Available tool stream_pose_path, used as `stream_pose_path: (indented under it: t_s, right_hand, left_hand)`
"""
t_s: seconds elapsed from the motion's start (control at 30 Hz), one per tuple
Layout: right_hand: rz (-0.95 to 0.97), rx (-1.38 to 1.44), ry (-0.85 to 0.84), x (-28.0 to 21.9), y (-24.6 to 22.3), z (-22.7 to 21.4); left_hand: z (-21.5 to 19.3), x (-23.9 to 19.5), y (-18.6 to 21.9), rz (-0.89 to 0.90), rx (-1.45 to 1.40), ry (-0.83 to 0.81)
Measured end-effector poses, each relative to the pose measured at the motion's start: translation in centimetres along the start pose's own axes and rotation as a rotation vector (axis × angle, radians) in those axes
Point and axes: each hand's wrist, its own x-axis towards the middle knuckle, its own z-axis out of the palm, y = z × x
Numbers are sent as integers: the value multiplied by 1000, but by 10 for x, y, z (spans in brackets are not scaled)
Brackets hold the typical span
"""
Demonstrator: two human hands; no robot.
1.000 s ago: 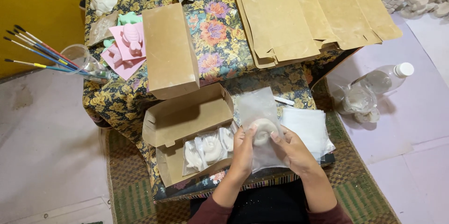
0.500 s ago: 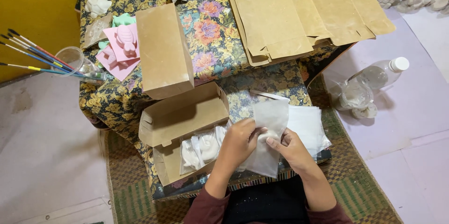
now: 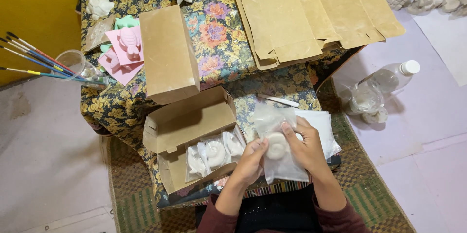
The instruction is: The person uses a small tool to scrape and smooth the surface of a white decorative shell-shaped object. After finishing, the person places the object into a clear plastic bag and sets it in a cardboard box. The workspace contains other similar white objects, paintbrushes, and packaging materials.
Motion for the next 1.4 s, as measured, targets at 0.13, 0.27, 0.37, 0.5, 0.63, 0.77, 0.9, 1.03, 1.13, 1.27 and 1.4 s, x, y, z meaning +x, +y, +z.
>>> stream_pose_path:
  t_s: [0.13,0.27,0.37,0.5,0.63,0.77,0.9,1.03,1.13,1.27,1.4]
  right_hand:
    - [66,86,-58,6,-10,-5]
    - [62,80,-85,19,1,-9]
    - [97,28,-56,22,21,-7]
    - [267,142,-224,19,21,-11]
    - [303,163,-289,18,21,-22]
    - [190,247,-215,11,49,-19]
    - [166,265,-117,6,54,-19]
    - [153,246,-30,2,72,-14]
    - [137,182,74,-2,59,-14]
    - [60,117,82,2,40,-19]
    - [50,244,-132,2,16,-24]
  left_hand:
    - [25,-12,21,20,18,16]
    - [20,-7,20,118,101,48]
    - [27,-12,27,153,136,85]
    - [45,-15,33,226,78,220]
    - [49,-14,43,301,193,314]
    - [44,-8,43,457,368,382]
    - [8,16,18,526,413,390]
    - [52,-12,36,424,212,294]
    - [24,1,-2,147,79,131]
    - [49,-12,20,196,198,82]
    - [66,-30,46,302,191,210]
